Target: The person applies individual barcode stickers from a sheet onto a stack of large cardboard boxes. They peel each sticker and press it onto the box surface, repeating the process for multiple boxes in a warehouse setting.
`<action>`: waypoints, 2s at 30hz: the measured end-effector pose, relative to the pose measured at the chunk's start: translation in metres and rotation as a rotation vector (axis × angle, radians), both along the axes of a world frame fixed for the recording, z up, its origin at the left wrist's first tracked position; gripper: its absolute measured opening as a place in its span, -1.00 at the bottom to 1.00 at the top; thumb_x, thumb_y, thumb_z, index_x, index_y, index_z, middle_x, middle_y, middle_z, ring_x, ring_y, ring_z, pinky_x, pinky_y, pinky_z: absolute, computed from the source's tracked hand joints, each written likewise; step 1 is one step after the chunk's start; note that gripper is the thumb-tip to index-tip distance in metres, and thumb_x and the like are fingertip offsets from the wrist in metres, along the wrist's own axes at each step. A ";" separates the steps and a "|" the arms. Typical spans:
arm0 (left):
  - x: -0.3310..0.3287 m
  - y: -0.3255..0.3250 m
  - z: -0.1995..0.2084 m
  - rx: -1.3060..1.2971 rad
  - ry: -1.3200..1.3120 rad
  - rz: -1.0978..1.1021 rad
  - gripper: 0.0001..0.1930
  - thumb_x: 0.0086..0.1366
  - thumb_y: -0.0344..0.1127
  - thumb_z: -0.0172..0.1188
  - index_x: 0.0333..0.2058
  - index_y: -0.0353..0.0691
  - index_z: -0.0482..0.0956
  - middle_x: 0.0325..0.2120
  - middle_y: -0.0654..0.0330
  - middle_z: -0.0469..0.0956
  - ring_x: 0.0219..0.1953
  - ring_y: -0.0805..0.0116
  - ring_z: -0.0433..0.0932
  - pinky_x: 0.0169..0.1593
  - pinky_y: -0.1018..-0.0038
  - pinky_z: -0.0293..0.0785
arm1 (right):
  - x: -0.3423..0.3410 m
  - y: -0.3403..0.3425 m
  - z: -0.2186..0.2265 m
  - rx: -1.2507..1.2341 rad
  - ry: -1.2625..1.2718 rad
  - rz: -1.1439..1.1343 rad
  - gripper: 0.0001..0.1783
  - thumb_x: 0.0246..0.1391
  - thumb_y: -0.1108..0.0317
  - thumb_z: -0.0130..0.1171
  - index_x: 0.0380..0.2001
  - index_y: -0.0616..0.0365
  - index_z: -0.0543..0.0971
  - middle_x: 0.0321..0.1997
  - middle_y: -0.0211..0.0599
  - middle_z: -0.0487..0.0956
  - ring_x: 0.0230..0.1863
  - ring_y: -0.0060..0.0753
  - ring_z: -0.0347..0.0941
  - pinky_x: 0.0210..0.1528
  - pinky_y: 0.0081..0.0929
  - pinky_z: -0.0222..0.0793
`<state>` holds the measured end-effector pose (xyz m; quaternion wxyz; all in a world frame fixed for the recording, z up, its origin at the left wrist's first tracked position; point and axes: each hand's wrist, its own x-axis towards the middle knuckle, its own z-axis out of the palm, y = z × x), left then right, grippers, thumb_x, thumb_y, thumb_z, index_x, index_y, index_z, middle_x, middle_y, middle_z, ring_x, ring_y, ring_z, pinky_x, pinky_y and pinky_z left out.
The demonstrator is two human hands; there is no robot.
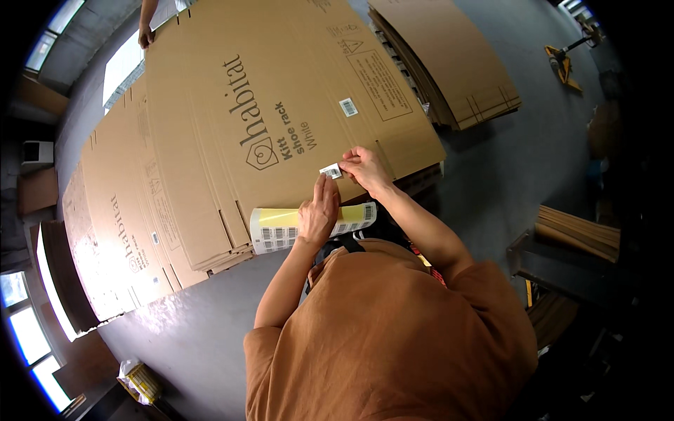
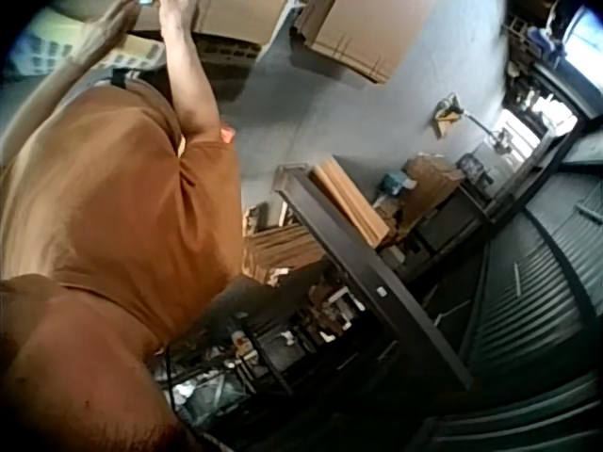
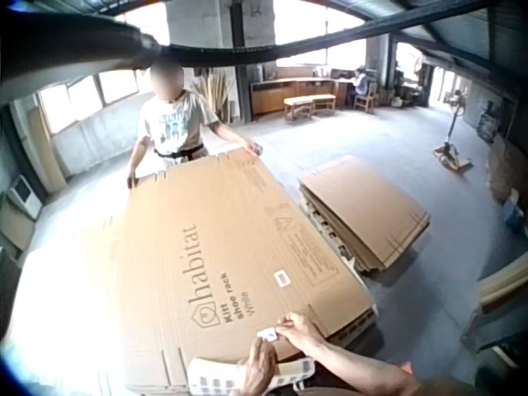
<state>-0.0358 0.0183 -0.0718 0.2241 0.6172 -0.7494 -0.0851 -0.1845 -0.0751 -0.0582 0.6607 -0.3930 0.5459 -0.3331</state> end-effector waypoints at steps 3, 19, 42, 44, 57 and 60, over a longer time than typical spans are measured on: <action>-0.007 -0.005 -0.003 0.110 -0.123 0.032 -0.51 0.26 -0.17 0.12 0.13 -0.20 0.33 0.12 0.10 0.37 -0.46 0.12 0.62 -0.40 0.33 0.59 | 0.002 -0.002 -0.014 -0.067 0.081 0.032 -0.79 0.04 0.55 0.16 -0.23 0.32 0.41 -0.44 -0.30 0.54 -0.51 -0.62 0.43 -0.47 -0.63 0.34; -0.033 -0.018 0.009 0.327 -0.055 0.163 -0.42 0.29 -0.02 0.09 0.19 -0.17 0.23 0.22 -0.11 0.21 -0.39 -0.11 0.62 -0.41 0.13 0.57 | -0.021 -0.101 -0.030 -0.847 1.345 0.578 -0.12 0.23 -0.31 -0.30 0.35 0.20 0.08 0.45 -0.10 0.04 0.47 -0.15 -0.11 0.44 0.02 -0.25; -0.012 -0.029 0.073 -0.011 0.362 -0.136 -0.85 0.30 -0.29 0.14 -0.41 -0.23 0.50 -0.56 0.03 0.54 -0.53 -0.02 0.53 -0.46 0.24 0.46 | -0.061 0.013 0.078 -0.561 0.171 0.455 -0.82 0.04 0.48 0.25 -0.25 0.25 0.57 -0.38 -0.30 0.62 -0.31 -0.53 0.54 -0.24 -0.52 0.45; -0.013 -0.032 0.070 0.033 0.352 -0.113 -0.84 0.31 -0.29 0.13 -0.41 -0.24 0.49 -0.56 0.01 0.55 -0.54 -0.04 0.53 -0.47 0.23 0.45 | -0.062 0.011 0.076 -0.698 0.197 0.421 -0.83 0.01 0.49 0.26 -0.27 0.23 0.57 -0.32 -0.27 0.60 -0.28 -0.42 0.54 -0.22 -0.47 0.45; -0.031 -0.088 0.026 0.110 0.171 -0.085 -0.74 0.32 -0.16 0.09 -0.47 -0.22 0.47 -0.59 0.00 0.56 -0.53 -0.05 0.56 -0.46 0.15 0.48 | -0.081 -0.084 0.046 -0.682 0.088 0.164 -0.87 0.15 0.38 0.14 -0.26 0.19 0.53 0.12 -0.21 0.39 0.03 -0.32 0.41 0.03 -0.50 0.33; -0.042 -0.109 0.018 0.107 0.148 -0.158 -0.76 0.32 -0.13 0.10 -0.38 -0.18 0.46 -0.56 0.03 0.58 -0.51 -0.03 0.57 -0.45 0.15 0.50 | -0.073 -0.153 0.023 -0.668 0.353 0.321 -0.82 0.18 0.32 0.10 -0.24 0.21 0.53 0.14 -0.20 0.36 0.12 -0.26 0.33 0.14 -0.41 0.26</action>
